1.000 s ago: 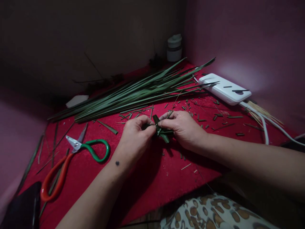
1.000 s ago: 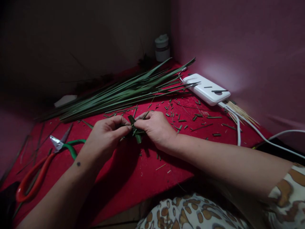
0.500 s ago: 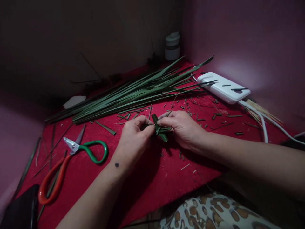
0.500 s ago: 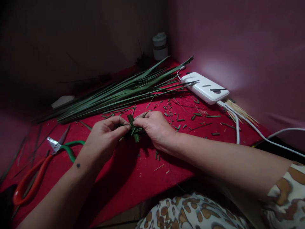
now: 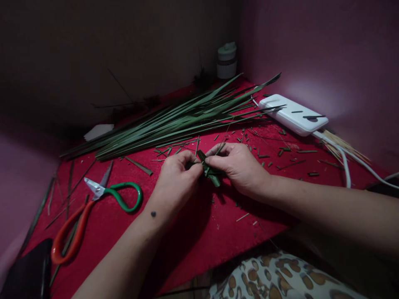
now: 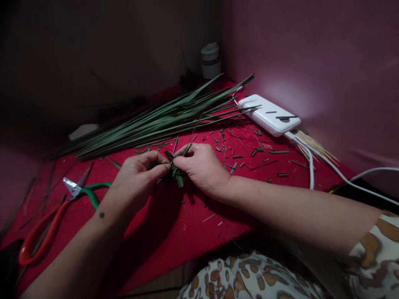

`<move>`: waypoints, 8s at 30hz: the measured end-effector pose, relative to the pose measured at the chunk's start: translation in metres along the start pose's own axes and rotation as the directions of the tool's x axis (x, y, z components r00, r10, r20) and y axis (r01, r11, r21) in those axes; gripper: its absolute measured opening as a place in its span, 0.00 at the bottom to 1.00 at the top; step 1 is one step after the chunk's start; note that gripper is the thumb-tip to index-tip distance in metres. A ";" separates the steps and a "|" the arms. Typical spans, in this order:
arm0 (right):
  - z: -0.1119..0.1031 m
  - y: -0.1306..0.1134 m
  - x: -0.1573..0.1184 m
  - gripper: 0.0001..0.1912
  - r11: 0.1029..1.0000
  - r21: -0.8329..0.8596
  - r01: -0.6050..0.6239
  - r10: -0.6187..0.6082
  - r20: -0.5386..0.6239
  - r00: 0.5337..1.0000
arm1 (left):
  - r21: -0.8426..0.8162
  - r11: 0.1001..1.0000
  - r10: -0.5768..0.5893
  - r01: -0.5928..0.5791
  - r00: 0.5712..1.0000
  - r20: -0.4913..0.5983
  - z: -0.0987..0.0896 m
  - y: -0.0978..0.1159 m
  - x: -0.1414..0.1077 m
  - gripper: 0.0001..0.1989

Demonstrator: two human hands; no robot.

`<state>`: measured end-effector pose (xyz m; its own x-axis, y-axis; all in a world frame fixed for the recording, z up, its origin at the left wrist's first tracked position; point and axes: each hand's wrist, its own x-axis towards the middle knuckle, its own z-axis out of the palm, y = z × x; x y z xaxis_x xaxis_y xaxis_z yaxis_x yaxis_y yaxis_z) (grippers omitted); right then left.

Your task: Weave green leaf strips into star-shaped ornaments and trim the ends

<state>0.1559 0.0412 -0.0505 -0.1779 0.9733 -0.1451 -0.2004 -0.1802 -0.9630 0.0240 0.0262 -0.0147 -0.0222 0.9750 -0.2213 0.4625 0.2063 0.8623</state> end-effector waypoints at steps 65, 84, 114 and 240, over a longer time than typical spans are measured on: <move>-0.002 0.004 -0.001 0.04 0.992 -0.084 0.090 -0.081 0.108 0.991 | 0.143 0.988 0.050 -0.049 0.999 0.001 -0.001 -0.016 0.007 0.06; -0.005 -0.005 0.003 0.04 0.993 0.076 -0.092 0.083 0.114 0.990 | -0.108 0.994 0.017 0.001 0.987 0.158 -0.014 -0.011 0.003 0.04; -0.011 0.000 0.006 0.04 0.932 0.230 -0.280 0.200 0.316 0.927 | -0.319 0.946 0.063 0.061 0.929 0.366 -0.024 -0.019 0.011 0.05; -0.013 -0.003 0.009 0.06 0.915 0.222 -0.337 0.230 0.400 0.887 | -0.155 0.985 0.101 -0.078 0.984 0.149 -0.031 -0.013 -0.006 0.10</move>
<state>0.1675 0.0529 -0.0520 -0.5892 0.7653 -0.2593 -0.3374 -0.5246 -0.7816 -0.0091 0.0207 -0.0105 0.1567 0.9675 -0.1984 0.3203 0.1403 0.9369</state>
